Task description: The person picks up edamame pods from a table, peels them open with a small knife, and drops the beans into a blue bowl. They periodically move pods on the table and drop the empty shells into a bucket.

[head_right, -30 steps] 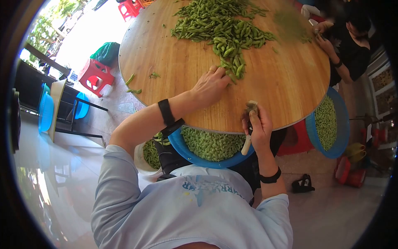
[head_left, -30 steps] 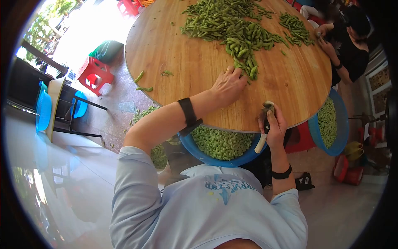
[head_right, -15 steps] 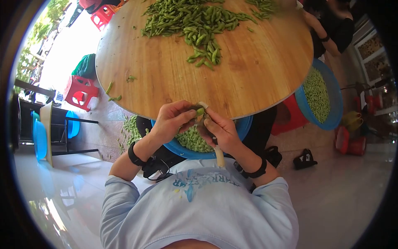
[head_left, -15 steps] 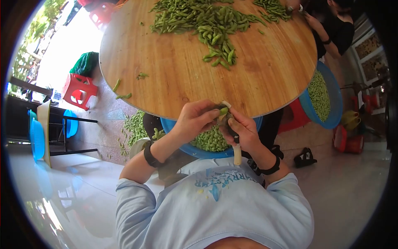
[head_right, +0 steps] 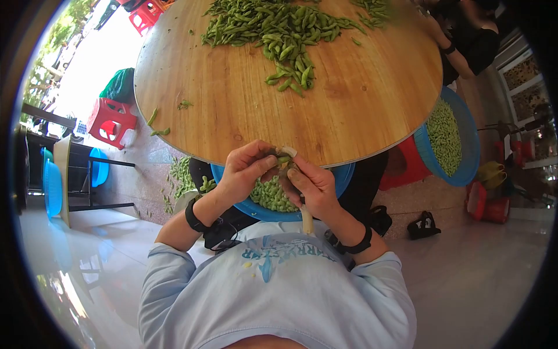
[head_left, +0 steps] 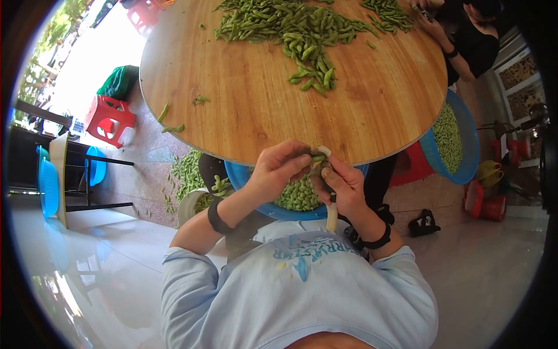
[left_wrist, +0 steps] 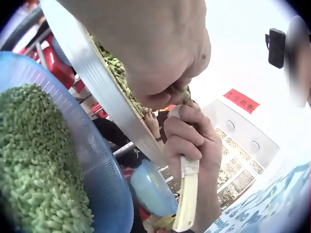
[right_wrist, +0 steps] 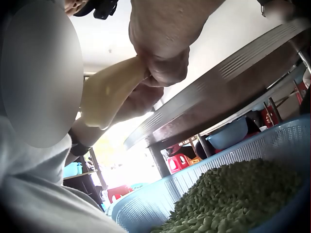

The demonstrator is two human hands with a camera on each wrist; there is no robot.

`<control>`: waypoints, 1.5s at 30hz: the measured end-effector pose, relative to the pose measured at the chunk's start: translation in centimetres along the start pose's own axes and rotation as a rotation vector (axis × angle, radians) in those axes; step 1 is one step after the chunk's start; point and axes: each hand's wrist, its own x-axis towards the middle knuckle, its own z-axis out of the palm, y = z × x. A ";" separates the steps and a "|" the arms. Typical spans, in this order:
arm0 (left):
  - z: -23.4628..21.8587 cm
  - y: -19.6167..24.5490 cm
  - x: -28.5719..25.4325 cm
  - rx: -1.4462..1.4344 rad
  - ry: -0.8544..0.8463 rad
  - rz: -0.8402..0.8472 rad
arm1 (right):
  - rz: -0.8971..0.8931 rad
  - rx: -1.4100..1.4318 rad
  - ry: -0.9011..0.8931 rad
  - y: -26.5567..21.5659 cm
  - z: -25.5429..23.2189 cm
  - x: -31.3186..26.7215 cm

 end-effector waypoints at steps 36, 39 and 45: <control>0.9 0.0 -1.9 0.749 -0.124 0.095 | -0.456 -1.000 0.192 0.4 0.1 -0.1; 0.7 -0.2 -2.4 0.666 -0.162 0.054 | -0.415 -0.993 0.125 0.8 -0.5 -0.5; 0.9 -1.5 -2.7 0.521 -0.070 -0.098 | -0.385 -1.074 0.063 1.3 -1.3 -0.3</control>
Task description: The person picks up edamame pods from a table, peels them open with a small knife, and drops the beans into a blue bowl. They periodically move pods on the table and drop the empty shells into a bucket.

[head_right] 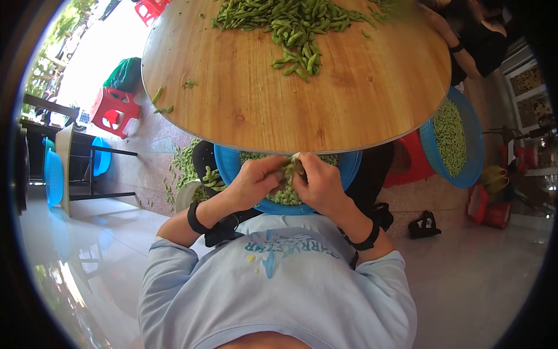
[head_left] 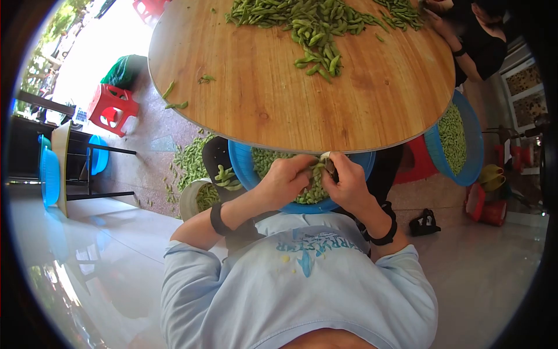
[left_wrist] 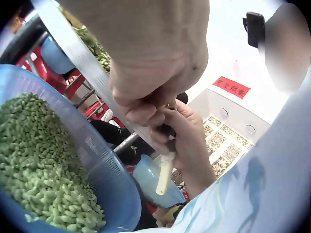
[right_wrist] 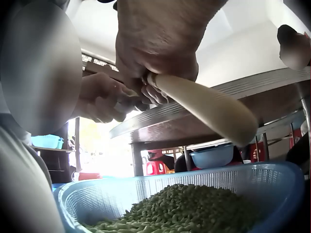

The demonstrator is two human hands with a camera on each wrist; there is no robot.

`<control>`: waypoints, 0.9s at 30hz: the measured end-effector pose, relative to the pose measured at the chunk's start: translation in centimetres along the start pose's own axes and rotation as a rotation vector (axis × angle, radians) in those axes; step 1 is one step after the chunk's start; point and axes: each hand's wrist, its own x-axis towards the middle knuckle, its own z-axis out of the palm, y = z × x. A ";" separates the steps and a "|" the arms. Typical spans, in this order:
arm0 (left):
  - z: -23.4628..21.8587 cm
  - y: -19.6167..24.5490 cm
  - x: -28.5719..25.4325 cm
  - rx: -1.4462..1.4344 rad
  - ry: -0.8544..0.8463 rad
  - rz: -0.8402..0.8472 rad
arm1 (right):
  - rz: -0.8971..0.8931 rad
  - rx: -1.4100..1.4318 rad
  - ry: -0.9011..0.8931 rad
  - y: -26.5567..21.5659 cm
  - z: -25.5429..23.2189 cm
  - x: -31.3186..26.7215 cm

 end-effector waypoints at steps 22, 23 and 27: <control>-8.2 3.4 -5.6 1.065 -0.012 -0.127 | 0.242 0.380 -0.101 0.2 -1.2 -0.2; -9.1 4.3 -5.9 1.149 0.047 -0.127 | 0.429 0.664 -0.065 -0.1 -1.4 -0.4; -10.1 6.3 -1.9 1.131 0.092 -0.040 | 0.701 1.157 0.042 0.4 0.5 -1.8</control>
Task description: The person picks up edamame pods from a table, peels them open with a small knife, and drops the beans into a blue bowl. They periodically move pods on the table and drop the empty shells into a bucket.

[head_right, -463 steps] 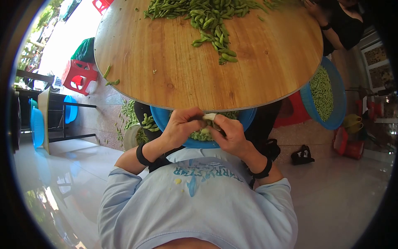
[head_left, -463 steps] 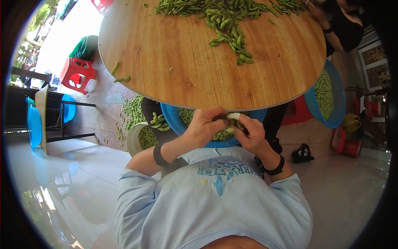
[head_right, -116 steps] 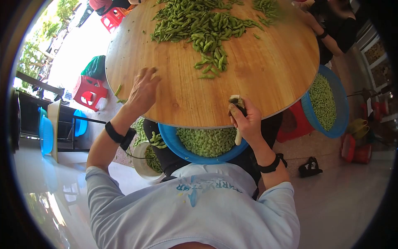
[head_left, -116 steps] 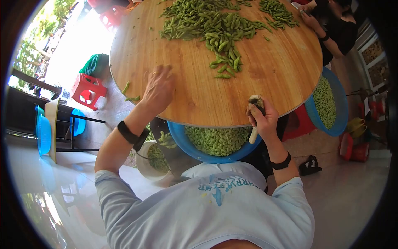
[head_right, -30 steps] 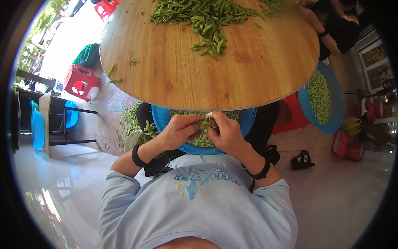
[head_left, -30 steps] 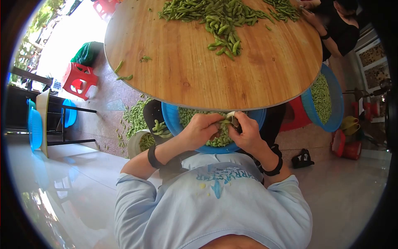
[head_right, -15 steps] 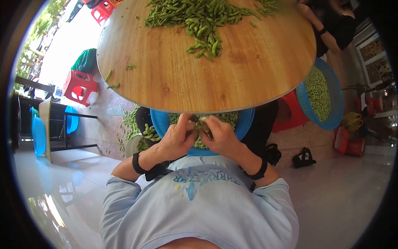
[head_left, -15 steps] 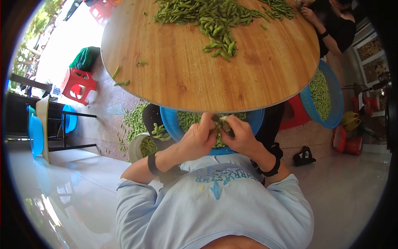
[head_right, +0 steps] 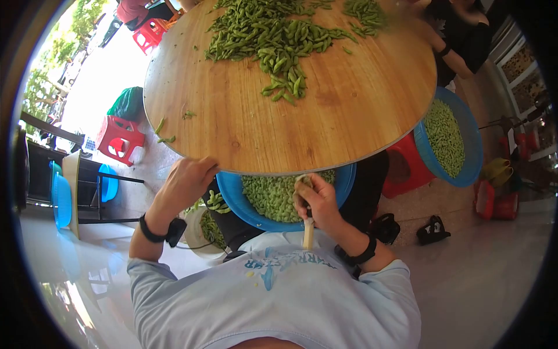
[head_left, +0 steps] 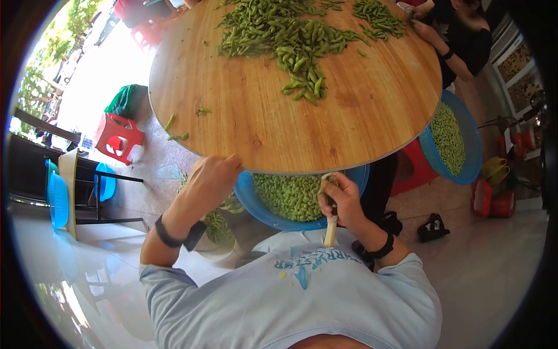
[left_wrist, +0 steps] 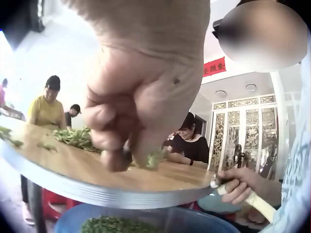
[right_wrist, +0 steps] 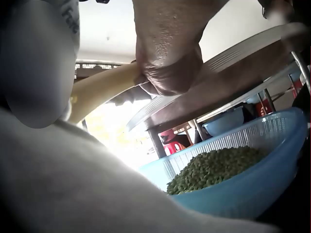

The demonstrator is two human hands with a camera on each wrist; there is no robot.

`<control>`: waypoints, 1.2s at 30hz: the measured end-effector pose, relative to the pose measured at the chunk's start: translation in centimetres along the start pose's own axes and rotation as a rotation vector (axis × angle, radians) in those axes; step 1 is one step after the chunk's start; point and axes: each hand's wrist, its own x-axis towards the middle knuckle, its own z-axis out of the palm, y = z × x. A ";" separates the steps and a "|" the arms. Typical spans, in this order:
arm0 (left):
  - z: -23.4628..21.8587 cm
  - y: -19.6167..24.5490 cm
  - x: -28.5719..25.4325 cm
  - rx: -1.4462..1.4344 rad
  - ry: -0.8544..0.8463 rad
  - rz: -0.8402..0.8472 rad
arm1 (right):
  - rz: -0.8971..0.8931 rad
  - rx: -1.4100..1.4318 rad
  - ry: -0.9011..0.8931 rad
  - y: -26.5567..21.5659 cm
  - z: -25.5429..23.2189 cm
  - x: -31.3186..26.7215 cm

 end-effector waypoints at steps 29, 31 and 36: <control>6.6 5.5 5.5 -1.398 0.097 -0.075 | -0.113 -0.037 -0.192 -2.5 2.0 2.3; 7.2 5.2 5.2 -1.387 0.095 -0.088 | -0.115 -0.043 -0.225 -2.2 2.4 2.3; 8.0 5.3 4.4 -1.510 0.187 -0.096 | -0.141 -0.052 -0.207 -1.3 3.0 2.1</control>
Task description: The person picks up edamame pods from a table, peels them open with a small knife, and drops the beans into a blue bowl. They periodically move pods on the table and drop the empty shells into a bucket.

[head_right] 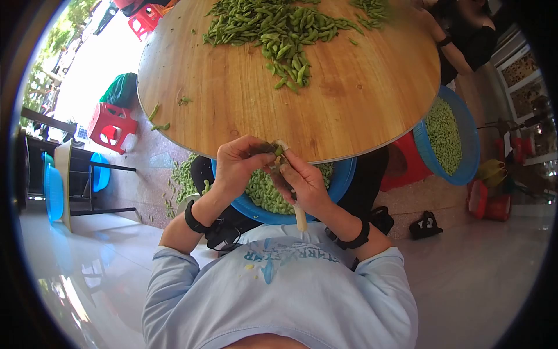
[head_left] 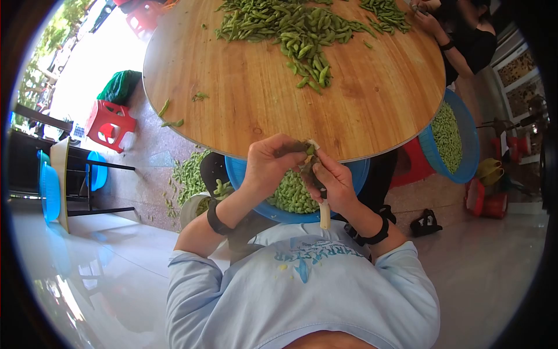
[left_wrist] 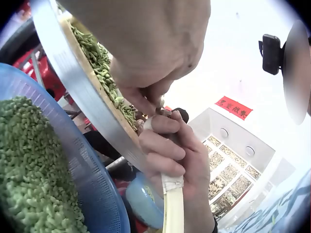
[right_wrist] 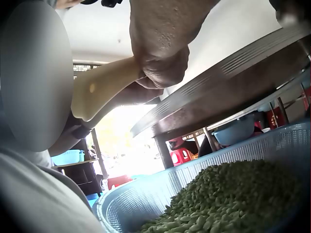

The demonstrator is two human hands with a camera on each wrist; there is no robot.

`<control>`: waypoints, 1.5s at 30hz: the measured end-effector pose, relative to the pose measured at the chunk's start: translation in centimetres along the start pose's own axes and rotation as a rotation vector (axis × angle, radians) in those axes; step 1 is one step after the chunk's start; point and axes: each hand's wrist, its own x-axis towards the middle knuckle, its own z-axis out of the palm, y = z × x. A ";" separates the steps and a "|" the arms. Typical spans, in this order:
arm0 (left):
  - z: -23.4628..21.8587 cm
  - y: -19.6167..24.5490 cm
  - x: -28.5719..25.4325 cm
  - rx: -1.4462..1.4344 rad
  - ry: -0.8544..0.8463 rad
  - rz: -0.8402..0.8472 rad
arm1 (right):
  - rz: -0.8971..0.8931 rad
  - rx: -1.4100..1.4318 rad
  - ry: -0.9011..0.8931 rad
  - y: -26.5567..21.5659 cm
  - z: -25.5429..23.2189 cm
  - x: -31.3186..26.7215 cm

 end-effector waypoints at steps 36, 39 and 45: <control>-4.5 3.9 0.1 1.198 0.138 0.610 | -0.437 -0.984 -0.089 -0.9 -3.1 -1.3; -5.8 5.3 4.0 1.589 0.216 0.662 | -0.376 -0.938 0.001 -1.8 -3.1 -0.9; -2.3 2.3 14.3 1.172 -0.054 0.436 | -0.133 -0.383 0.164 -2.8 -3.2 1.1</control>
